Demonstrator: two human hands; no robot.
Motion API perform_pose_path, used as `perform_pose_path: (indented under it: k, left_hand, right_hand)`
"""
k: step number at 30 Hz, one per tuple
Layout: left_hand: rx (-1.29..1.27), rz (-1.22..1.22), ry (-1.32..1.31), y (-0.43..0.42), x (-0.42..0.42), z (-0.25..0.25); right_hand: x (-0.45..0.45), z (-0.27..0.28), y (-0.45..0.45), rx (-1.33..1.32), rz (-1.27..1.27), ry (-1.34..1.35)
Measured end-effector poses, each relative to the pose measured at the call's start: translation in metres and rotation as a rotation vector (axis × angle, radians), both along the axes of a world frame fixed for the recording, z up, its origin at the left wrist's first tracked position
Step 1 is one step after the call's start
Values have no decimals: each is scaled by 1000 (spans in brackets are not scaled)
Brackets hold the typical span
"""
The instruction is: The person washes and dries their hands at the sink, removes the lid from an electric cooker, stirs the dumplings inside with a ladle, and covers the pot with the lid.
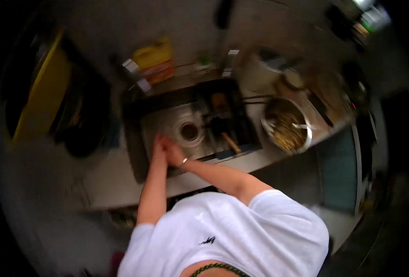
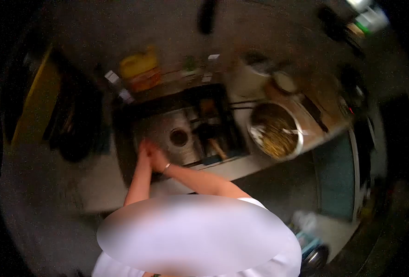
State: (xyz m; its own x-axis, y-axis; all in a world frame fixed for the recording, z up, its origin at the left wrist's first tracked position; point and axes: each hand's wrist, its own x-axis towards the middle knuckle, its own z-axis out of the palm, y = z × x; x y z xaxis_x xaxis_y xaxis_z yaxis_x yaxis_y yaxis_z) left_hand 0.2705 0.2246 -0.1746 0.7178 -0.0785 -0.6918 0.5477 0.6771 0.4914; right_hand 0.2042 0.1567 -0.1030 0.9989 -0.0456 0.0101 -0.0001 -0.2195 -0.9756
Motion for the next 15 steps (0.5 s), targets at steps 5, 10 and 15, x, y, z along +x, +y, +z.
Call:
perform_pose_path:
  k: [5,10,15]
  left_hand:
    - [326,-220,-28,39,-15,30]
    - [1024,-601,-535,67,-10,105]
    - [238,-340,-664,75,-2,260]
  right_hand:
    - [-13,17,-26,-515,413,-115]
    - [6,86,-19,-548,248,-74]
    - [44,204,14,190,132,-329]
